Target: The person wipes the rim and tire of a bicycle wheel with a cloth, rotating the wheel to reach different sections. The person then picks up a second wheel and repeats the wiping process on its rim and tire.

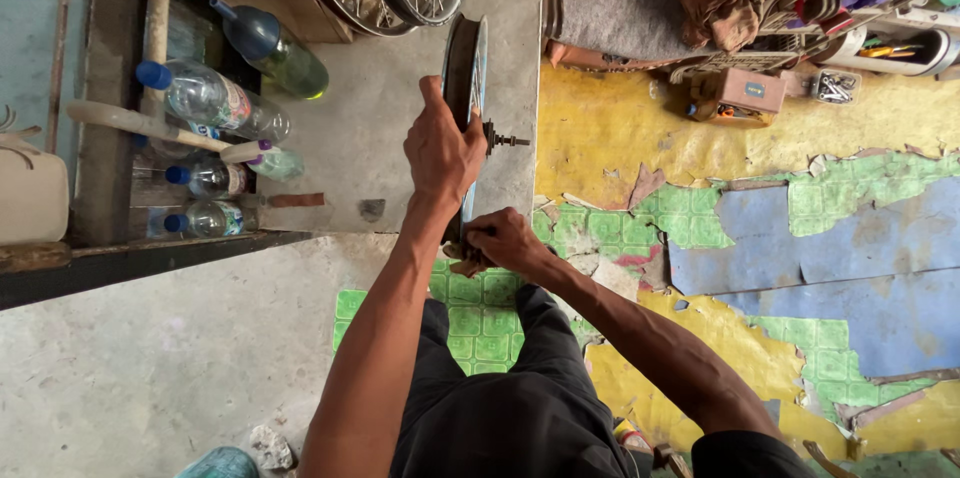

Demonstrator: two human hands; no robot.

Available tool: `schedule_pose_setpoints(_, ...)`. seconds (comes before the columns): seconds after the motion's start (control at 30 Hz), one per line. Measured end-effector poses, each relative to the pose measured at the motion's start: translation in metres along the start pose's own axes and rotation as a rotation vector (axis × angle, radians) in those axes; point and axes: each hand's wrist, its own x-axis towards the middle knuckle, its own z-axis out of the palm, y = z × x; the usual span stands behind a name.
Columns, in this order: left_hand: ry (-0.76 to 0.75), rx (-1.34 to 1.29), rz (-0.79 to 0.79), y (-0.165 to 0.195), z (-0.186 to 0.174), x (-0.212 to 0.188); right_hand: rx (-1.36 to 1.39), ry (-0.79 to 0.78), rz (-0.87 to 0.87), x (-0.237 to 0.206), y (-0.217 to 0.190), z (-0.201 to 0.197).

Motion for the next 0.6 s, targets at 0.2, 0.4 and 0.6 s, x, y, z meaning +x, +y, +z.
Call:
schedule_pose_setpoints(0.2,0.008,-0.007,-0.043,-0.007,-0.002,-0.004,0.310,0.253,-0.125,0.006,-0.019,-0.015)
schedule_pose_setpoints(0.4,0.033,0.005,-0.026,-0.008,0.003,-0.008,0.376,0.401,-0.304,0.011,-0.020,0.008)
schedule_pose_setpoints(0.6,0.057,0.025,0.032,-0.016,0.003,-0.004,0.271,0.342,-0.391,-0.015,-0.012,0.017)
